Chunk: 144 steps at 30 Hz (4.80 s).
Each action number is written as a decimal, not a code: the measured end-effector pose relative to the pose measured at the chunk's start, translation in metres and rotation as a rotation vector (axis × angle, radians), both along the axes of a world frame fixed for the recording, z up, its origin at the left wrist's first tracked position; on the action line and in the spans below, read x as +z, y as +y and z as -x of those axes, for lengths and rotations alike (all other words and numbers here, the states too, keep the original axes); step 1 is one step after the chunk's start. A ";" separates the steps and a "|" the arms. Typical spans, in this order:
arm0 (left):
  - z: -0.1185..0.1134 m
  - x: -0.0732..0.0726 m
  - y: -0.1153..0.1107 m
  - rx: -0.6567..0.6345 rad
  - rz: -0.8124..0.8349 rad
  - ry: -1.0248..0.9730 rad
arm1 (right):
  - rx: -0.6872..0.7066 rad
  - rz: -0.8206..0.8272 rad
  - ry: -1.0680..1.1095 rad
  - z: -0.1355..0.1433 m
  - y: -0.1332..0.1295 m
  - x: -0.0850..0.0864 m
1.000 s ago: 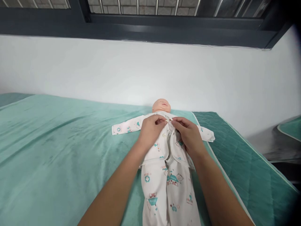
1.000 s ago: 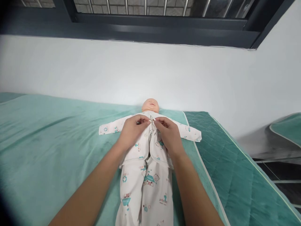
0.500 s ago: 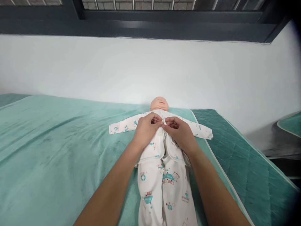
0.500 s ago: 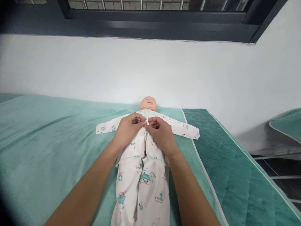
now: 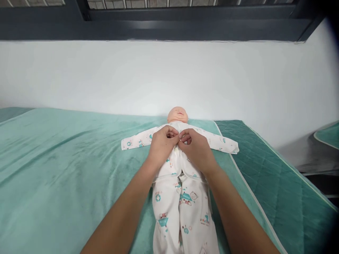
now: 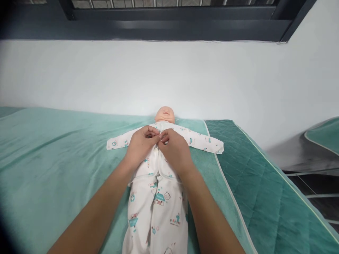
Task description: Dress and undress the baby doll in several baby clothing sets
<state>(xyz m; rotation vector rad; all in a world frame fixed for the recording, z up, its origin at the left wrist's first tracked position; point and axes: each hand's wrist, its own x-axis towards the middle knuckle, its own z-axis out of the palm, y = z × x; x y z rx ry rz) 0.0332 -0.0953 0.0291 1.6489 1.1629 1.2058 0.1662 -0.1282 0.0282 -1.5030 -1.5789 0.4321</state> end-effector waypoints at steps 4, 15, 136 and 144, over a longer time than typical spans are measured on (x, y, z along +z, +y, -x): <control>0.001 0.000 0.001 -0.033 0.083 -0.143 | 0.002 0.020 0.002 -0.001 0.000 -0.003; 0.011 0.005 -0.001 -0.173 0.301 -0.511 | 0.045 0.004 0.039 0.001 -0.003 -0.003; 0.068 -0.055 0.020 0.275 -0.455 0.847 | 0.109 0.056 0.418 -0.042 -0.008 -0.054; 0.101 -0.065 -0.004 0.537 -0.238 1.023 | 0.150 0.068 0.227 -0.038 -0.062 -0.070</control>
